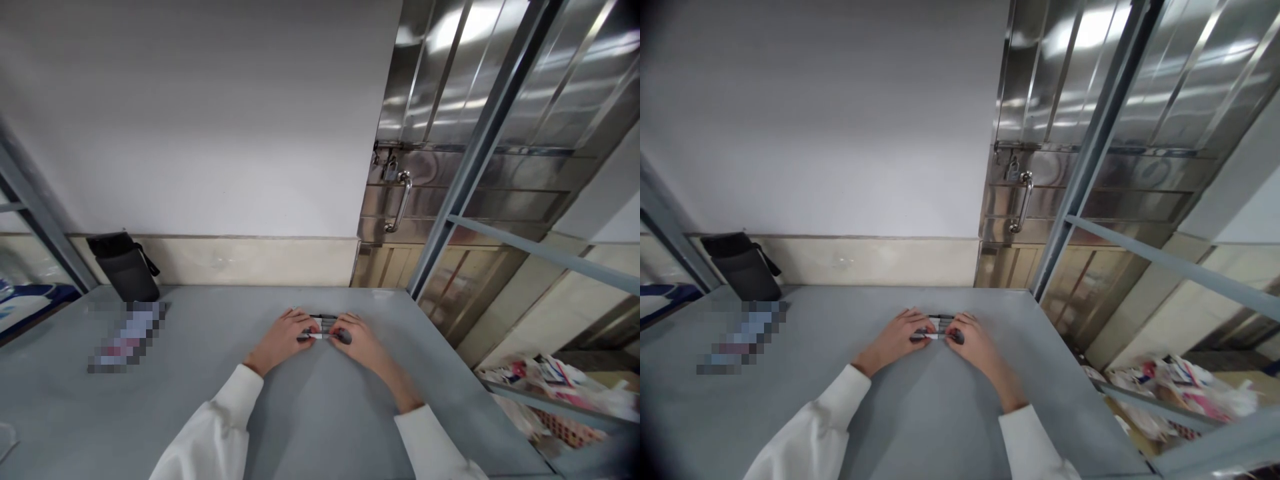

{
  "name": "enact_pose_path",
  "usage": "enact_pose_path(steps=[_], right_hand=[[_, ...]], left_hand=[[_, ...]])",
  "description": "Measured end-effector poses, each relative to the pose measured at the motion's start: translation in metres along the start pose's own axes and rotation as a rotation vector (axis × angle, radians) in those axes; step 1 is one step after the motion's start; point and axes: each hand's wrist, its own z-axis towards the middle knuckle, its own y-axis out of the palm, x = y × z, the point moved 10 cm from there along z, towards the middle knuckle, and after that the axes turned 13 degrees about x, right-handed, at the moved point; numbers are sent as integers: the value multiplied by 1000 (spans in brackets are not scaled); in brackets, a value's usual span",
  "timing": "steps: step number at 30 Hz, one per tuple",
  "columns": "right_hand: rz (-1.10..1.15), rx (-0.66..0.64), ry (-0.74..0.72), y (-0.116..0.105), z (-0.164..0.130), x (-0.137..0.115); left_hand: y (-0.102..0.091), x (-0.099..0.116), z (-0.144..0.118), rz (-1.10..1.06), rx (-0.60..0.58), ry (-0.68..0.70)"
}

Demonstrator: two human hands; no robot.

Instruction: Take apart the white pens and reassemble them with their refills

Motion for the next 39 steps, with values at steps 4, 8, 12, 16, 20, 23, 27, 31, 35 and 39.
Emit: enact_pose_path(steps=[4, 8, 12, 16, 20, 23, 27, 31, 35, 39], right_hand=[[37, 8, 7, -6, 2, -5], [87, 47, 50, -14, 5, -7], [135, 56, 114, -13, 5, -7], [145, 32, 118, -3, 2, -9], [98, 76, 101, -3, 2, -5], [22, 110, 89, -5, 2, -1], [-37, 121, 67, -4, 2, 0], [-39, 133, 59, -3, 2, -2], [-17, 139, 57, -4, 3, -6], [-21, 141, 55, -3, 2, -10]], left_hand=[[-4, 1, 1, 25, 21, 6], [-12, 6, 3, 59, 48, 21], [-19, 13, 6, 71, 82, 19], [-20, 17, 8, 53, 93, 17], [-19, 13, 9, 89, 132, -2], [-17, 13, 10, 102, 141, -14], [-18, 19, 13, 146, 125, 11], [-22, 25, 15, 199, 129, 41], [-23, 28, 15, 246, 122, 43], [-23, 28, 15, 293, 109, 26]])
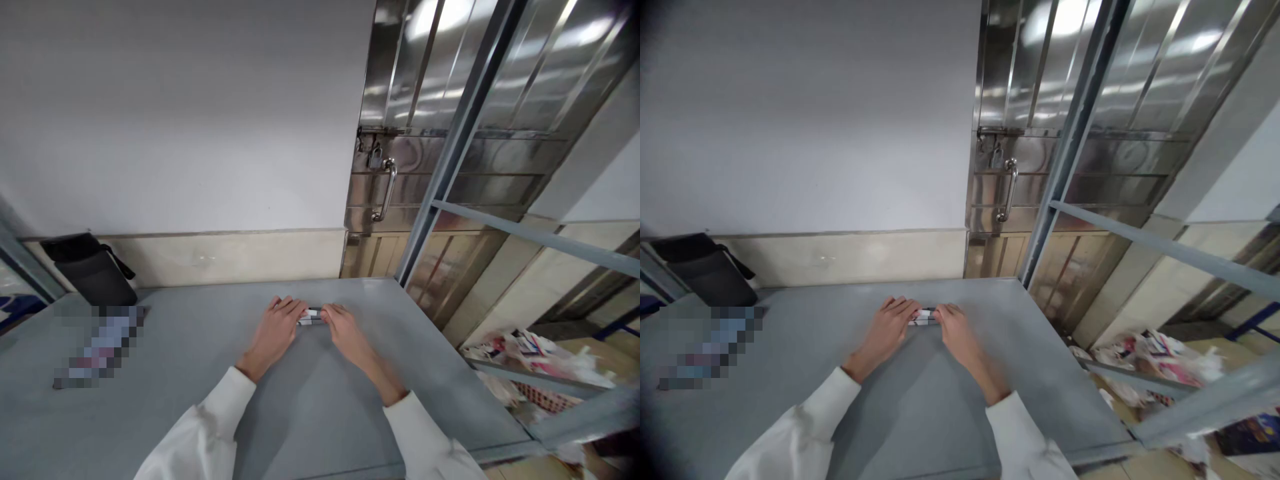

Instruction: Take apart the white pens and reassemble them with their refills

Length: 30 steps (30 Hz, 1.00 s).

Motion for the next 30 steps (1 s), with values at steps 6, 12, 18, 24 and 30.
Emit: enact_pose_path(steps=[6, 12, 18, 24, 30], right_hand=[[-75, -1, -29, 3, 2, -3], [-177, 10, -94, 10, 2, -2], [-186, -14, -134, 11, 3, -9], [-77, 44, -92, -6, 6, -12], [68, 28, 20, -7, 6, -5]], left_hand=[[4, -2, -1, 13, -31, -33], [8, -6, -4, -33, -51, -61], [14, -15, -10, -85, -61, -90], [15, -19, -11, -88, -39, -94], [13, -21, -10, -73, -32, -107]])
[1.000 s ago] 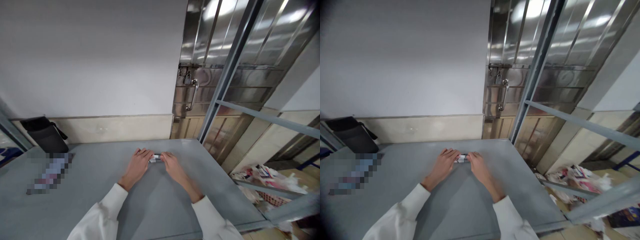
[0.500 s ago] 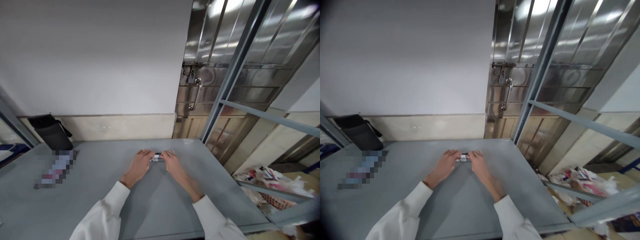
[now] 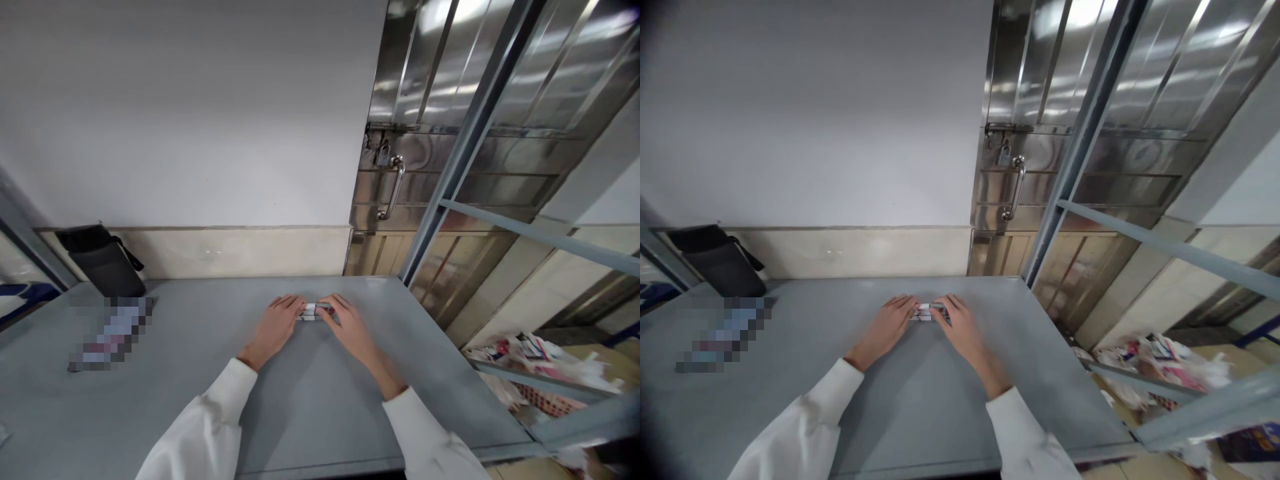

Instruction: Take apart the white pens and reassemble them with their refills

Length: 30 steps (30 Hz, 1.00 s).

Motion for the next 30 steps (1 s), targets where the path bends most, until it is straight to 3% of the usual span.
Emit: enact_pose_path(steps=[9, 15, 20, 25, 30], right_hand=[[144, 33, 75, -3, 2, 4], [201, -38, 178, 4, -1, 13], [242, 28, 170, -5, 2, 9], [334, -35, 281, 2, 0, 15], [326, 20, 223, -3, 3, 14]], left_hand=[[2, 4, 0, -11, -6, 15], [6, 6, -2, -12, -21, 39], [7, 6, -2, -18, -12, 32], [6, 9, -1, -14, -18, 34], [6, 7, -2, -9, -33, 15]])
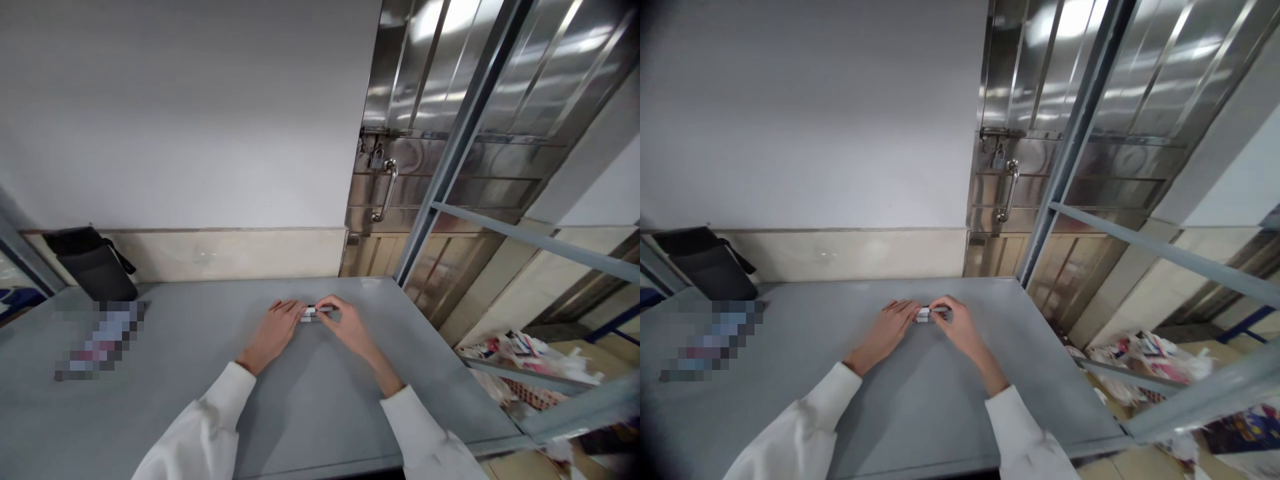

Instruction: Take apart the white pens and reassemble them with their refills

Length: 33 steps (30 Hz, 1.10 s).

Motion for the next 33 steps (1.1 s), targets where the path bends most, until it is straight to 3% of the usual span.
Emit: enact_pose_path(steps=[6, 12, 17, 29, 33], right_hand=[[16, -18, 82, -1, -1, 6], [28, 21, 31, -8, 1, 1], [54, 12, 108, -7, 0, 10], [92, 37, -18, -14, 4, -1], [132, 57, -1, -19, 7, 2]], left_hand=[[-1, 1, 1, -8, -7, -7], [-1, 3, 2, -55, -6, -11], [-3, 5, 4, -74, -13, -5], [3, 0, 0, -114, -23, -17], [2, -3, 1, -119, 12, -34]])
